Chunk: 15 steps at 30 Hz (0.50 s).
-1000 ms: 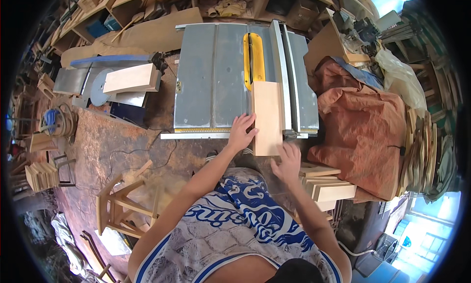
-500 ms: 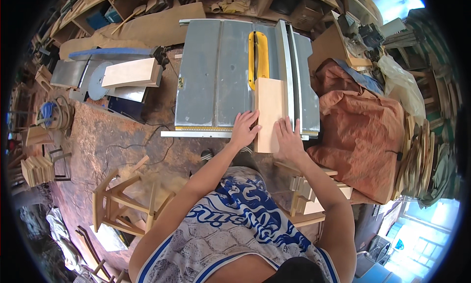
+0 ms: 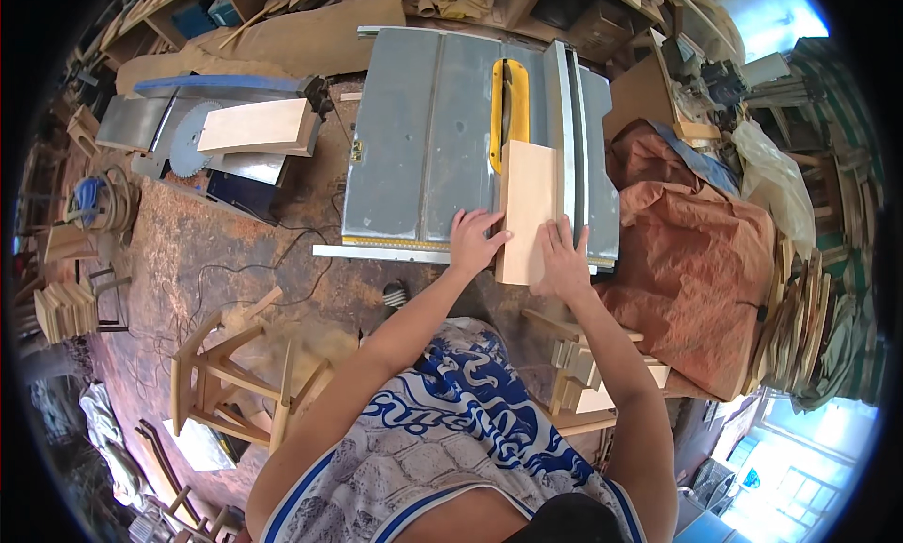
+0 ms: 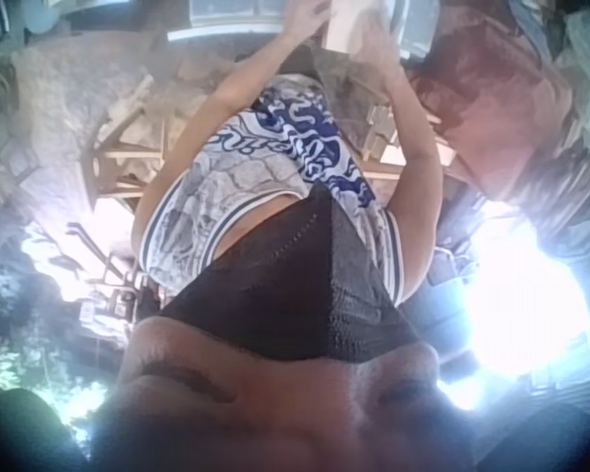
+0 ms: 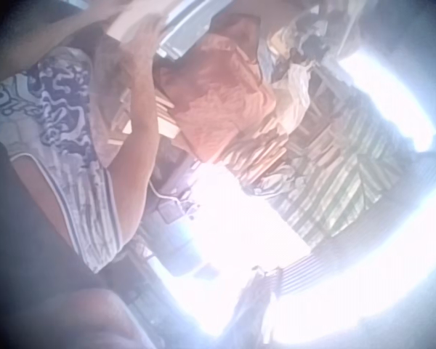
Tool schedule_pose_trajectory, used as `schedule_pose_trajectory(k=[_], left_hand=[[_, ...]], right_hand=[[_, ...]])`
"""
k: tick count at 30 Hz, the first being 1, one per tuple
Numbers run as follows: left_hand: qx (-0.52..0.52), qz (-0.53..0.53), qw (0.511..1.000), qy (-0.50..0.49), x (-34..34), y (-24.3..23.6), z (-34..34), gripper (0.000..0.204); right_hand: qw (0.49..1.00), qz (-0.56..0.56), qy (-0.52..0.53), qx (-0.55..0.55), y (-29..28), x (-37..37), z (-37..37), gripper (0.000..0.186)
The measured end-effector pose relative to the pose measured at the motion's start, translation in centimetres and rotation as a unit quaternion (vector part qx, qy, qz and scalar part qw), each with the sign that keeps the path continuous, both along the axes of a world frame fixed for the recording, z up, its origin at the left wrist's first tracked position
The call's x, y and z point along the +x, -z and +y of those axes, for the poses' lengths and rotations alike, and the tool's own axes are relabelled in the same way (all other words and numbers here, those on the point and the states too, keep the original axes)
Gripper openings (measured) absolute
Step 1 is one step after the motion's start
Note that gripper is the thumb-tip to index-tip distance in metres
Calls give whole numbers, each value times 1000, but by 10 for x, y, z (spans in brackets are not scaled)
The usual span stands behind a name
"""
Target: Measuring wood pieces and cutting them to size using a table saw.
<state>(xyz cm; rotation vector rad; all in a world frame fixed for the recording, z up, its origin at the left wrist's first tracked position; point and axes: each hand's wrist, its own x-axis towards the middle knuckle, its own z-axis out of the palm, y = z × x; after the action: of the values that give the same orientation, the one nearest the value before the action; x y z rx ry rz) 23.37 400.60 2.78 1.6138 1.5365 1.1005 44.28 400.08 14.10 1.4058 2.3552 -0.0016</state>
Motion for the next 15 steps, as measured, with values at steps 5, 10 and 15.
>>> schedule_pose_trajectory(k=[5, 10, 15], left_hand=[[-46, -34, 997, -50, 5, 2, 0, 38], [-25, 9, 999, -17, 0, 6, 1, 43], [2, 19, 992, 126, -14, -7, -30, 68]], right_hand=[[1000, -8, -1, 10, 5, 1, 7, 122], [999, 25, -18, 29, 6, -3, 20, 128], [999, 13, -21, 44, 5, -2, 28, 129]])
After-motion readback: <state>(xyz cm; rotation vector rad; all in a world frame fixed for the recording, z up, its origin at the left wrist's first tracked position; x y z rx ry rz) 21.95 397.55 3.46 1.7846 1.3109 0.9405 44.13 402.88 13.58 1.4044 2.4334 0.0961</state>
